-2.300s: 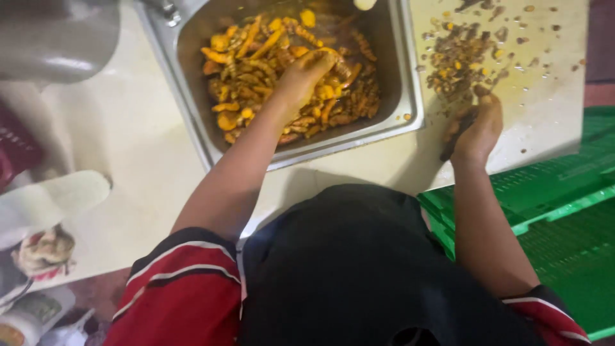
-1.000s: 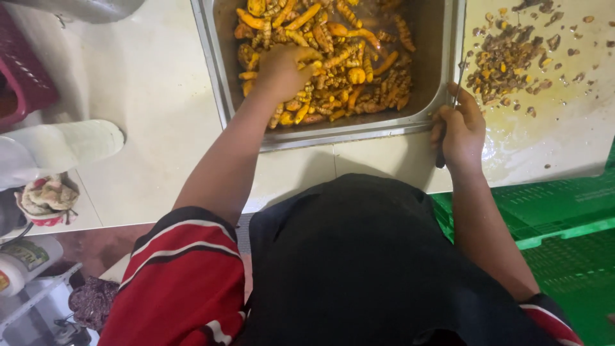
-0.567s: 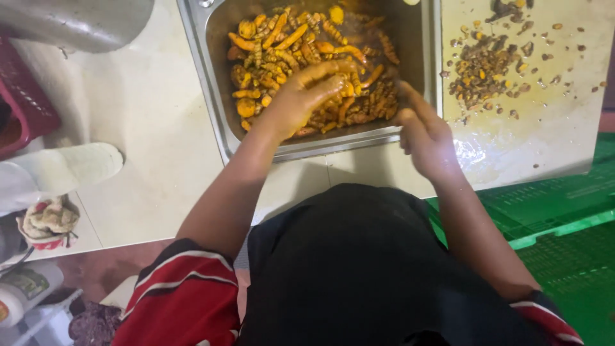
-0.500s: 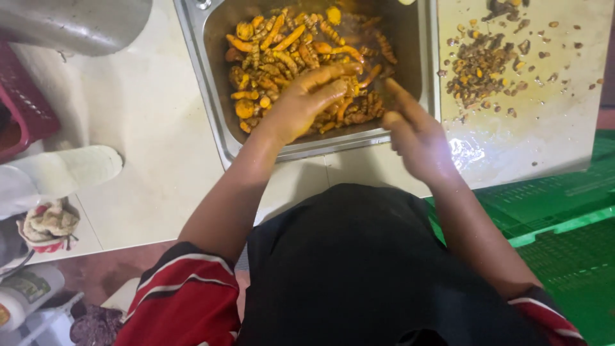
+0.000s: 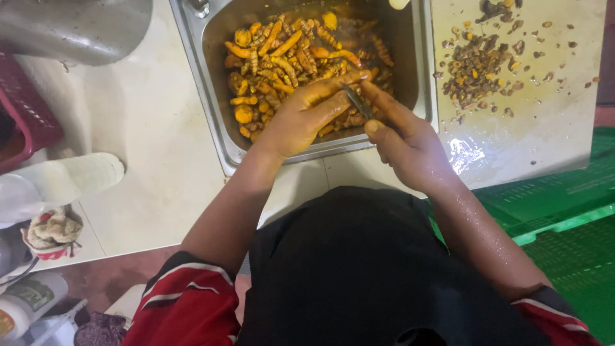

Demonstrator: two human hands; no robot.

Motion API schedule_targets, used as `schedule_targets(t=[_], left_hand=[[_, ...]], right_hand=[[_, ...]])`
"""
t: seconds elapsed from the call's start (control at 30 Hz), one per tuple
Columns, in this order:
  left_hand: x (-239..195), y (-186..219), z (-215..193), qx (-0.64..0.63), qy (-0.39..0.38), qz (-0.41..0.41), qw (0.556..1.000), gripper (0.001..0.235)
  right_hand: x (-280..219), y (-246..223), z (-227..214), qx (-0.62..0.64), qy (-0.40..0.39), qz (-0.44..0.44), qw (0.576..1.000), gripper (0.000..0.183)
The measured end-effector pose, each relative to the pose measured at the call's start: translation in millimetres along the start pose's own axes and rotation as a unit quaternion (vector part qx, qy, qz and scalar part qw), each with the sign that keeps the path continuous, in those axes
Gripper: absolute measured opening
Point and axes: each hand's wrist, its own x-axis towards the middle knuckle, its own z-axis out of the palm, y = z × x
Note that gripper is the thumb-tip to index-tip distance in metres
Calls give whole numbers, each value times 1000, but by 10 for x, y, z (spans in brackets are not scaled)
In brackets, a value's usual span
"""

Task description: Washing and scraping the skin off turmeric roots in a sink using a knife

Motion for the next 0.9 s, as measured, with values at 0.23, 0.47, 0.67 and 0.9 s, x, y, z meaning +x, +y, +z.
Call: schedule_targets(t=[0.23, 0.47, 0.67, 0.9], left_hand=[[-22, -117, 122, 11, 42, 25, 999, 20], [-48, -117, 145, 17, 54, 93, 994, 20], [-70, -520, 10, 65, 58, 107, 990, 21], [-121, -209, 37, -17, 78, 45, 996, 29]], right_hand=[[6, 205, 3, 17, -5, -13, 1000, 47], [-41, 6, 2, 17, -7, -18, 1000, 45], [32, 333, 76, -70, 47, -46, 995, 43], [112, 431, -295, 137, 25, 25, 990, 51]])
